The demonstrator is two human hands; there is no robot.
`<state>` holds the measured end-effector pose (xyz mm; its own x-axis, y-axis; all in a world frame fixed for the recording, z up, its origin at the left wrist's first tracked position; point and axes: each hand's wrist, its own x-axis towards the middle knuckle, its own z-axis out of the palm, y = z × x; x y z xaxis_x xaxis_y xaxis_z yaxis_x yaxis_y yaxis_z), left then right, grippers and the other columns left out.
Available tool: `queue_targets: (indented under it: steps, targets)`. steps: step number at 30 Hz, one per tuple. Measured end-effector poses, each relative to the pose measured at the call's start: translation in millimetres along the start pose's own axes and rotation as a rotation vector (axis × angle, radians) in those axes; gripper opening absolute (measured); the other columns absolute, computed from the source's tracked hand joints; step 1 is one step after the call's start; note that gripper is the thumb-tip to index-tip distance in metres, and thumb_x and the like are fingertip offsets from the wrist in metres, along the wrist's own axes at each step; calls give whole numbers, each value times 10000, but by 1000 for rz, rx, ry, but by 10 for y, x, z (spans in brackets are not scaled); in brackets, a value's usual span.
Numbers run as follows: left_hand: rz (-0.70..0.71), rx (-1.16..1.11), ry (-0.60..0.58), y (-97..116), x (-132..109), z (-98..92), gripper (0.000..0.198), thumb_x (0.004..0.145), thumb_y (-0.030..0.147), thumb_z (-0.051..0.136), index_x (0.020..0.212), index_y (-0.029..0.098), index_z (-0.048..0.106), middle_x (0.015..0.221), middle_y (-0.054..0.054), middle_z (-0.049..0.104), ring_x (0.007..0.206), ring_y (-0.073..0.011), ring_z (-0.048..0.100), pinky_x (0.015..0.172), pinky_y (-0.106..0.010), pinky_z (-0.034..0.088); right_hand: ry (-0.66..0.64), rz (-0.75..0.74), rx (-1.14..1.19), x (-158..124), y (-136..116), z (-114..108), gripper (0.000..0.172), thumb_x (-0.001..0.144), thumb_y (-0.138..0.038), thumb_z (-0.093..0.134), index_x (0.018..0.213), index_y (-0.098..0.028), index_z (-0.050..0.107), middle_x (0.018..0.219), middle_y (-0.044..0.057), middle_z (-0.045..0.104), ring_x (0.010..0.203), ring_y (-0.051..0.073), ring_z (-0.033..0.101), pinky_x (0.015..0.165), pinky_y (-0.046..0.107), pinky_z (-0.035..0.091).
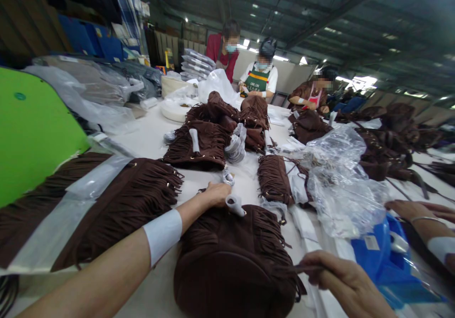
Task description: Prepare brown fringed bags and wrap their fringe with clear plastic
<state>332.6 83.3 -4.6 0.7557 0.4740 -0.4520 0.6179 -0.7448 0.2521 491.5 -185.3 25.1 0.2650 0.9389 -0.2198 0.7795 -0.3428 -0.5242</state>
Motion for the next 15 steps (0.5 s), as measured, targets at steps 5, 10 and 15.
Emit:
queue_targets:
  steps: [5,10,15]
  targets:
    - [7,-49,133,-35,-61,76,282,811,422,618,889,151,624,966,-76,650,960,-249,590,903,-466,401,360,-106,-410,60,147,41,380,776,-228,444,1086,-172,655,1205,147,623,1052,288,626,852,407,536]
    - [24,-114,291,-61,-44,140,271,756,413,632,860,163,624,970,-106,662,992,-309,585,887,-440,388,400,-502,-277,49,-643,297,523,797,-396,589,1281,-227,485,1199,90,636,1054,239,629,836,313,557]
    - [5,-231,500,-162,-481,-9,256,895,295,464,1094,162,555,1188,-98,579,1151,-234,501,979,-362,347,627,-536,-271,35,-723,539,522,768,-315,640,1259,-213,495,1134,109,655,1013,259,642,813,358,568]
